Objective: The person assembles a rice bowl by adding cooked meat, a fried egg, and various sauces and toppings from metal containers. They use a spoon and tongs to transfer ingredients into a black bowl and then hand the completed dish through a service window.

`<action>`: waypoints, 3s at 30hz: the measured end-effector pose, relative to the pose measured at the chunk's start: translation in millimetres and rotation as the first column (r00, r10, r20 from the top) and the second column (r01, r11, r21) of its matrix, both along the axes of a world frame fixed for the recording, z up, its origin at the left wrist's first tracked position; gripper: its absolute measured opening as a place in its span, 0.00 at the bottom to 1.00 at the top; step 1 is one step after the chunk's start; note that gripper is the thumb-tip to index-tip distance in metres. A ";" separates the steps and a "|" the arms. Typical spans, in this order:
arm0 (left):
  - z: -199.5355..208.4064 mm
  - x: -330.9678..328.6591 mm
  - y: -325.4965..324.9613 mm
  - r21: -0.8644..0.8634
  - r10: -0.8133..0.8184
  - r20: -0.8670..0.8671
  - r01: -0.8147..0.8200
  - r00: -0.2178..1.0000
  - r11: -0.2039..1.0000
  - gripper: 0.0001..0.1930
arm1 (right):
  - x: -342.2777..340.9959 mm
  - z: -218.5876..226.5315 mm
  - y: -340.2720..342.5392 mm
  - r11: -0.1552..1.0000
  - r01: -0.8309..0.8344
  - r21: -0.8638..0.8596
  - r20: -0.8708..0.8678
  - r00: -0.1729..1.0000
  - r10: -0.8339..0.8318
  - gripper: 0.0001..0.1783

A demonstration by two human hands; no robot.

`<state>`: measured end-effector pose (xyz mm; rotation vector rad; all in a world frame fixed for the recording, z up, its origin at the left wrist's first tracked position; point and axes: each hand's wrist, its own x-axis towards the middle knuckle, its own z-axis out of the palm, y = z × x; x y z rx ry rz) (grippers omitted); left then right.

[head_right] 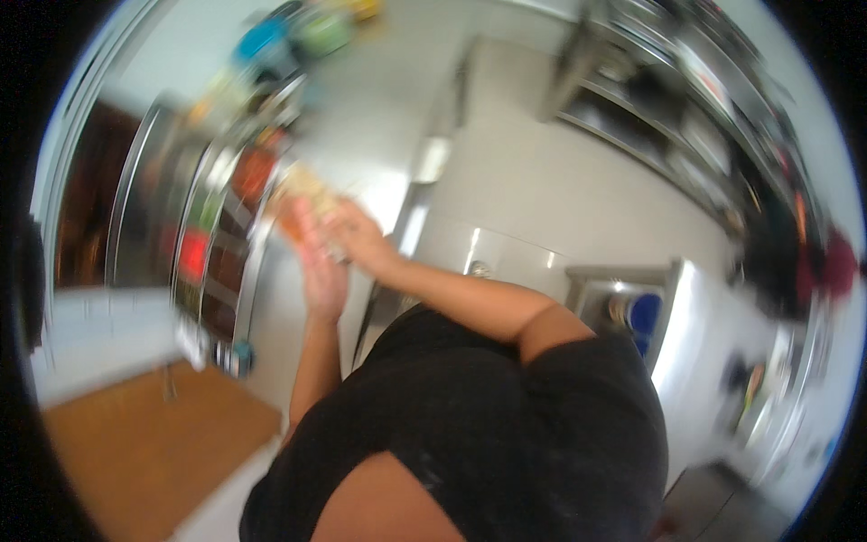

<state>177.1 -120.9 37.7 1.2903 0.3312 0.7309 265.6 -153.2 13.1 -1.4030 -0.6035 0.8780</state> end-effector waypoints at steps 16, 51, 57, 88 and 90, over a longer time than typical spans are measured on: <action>6.9 231.3 -34.1 0.728 -0.247 -0.480 0.540 0.842 0.422 0.33 | 183.0 -3.6 -115.1 0.875 0.393 0.281 -0.070 0.918 -0.390 0.12; 23.0 152.0 35.6 -0.341 -0.700 0.305 0.760 0.646 0.553 0.40 | 125.8 28.2 -106.2 0.904 0.307 0.298 -0.510 0.852 -0.121 0.28; 1.5 147.7 28.2 0.111 -0.601 -0.030 0.600 0.799 0.792 0.39 | 101.6 16.3 -71.9 0.914 0.378 0.146 -0.197 0.917 -0.347 0.25; -97.5 262.1 229.5 0.777 0.642 -0.627 0.414 0.440 0.475 0.42 | 269.3 -91.7 -891.5 -0.563 0.826 -0.023 -0.373 -0.529 -0.762 0.21; -78.8 256.1 213.1 0.711 0.620 -0.699 0.442 0.357 0.547 0.43 | 291.8 -108.0 -948.7 -0.610 0.791 -0.044 -0.406 -0.573 -0.712 0.21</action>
